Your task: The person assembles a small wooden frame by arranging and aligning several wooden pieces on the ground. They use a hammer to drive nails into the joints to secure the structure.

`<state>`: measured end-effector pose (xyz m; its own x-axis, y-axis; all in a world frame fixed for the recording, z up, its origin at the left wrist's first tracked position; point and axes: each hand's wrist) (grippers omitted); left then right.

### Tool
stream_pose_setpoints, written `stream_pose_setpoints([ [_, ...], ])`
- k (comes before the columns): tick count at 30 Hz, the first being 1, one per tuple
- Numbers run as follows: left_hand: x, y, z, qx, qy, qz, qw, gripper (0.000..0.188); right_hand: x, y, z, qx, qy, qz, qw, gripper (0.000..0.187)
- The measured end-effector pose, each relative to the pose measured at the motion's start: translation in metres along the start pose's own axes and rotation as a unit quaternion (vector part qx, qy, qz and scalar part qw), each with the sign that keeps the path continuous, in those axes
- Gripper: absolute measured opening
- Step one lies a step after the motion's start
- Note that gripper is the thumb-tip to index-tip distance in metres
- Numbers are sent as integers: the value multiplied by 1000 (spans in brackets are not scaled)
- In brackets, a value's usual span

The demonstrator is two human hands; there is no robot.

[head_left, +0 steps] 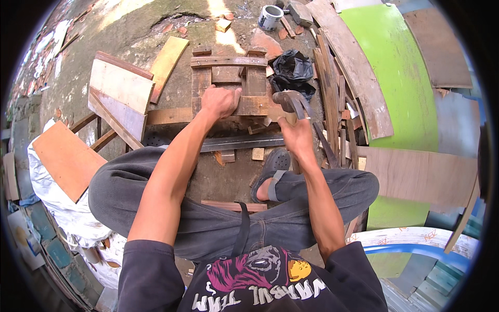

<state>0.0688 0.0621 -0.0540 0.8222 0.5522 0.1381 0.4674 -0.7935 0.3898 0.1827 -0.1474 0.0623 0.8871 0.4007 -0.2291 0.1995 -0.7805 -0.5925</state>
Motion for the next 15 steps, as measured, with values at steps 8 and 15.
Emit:
stream_pose_setpoints([
  [8,-1,-3,5,3,26,10,1000,66,-42,-37,-9,246,155,-245,925,22],
  [15,1,7,3,9,54,16,998,64,6,6,12,22,-8,-46,999,30],
])
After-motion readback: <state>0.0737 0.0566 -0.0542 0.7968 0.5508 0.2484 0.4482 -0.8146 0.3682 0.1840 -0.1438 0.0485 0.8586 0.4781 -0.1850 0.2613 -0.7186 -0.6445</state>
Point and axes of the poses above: each hand's wrist, its own x-axis towards the middle knuckle, its own z-axis out of the palm, y = z × x, and after that the axes turned 15 degrees about y, right-handed
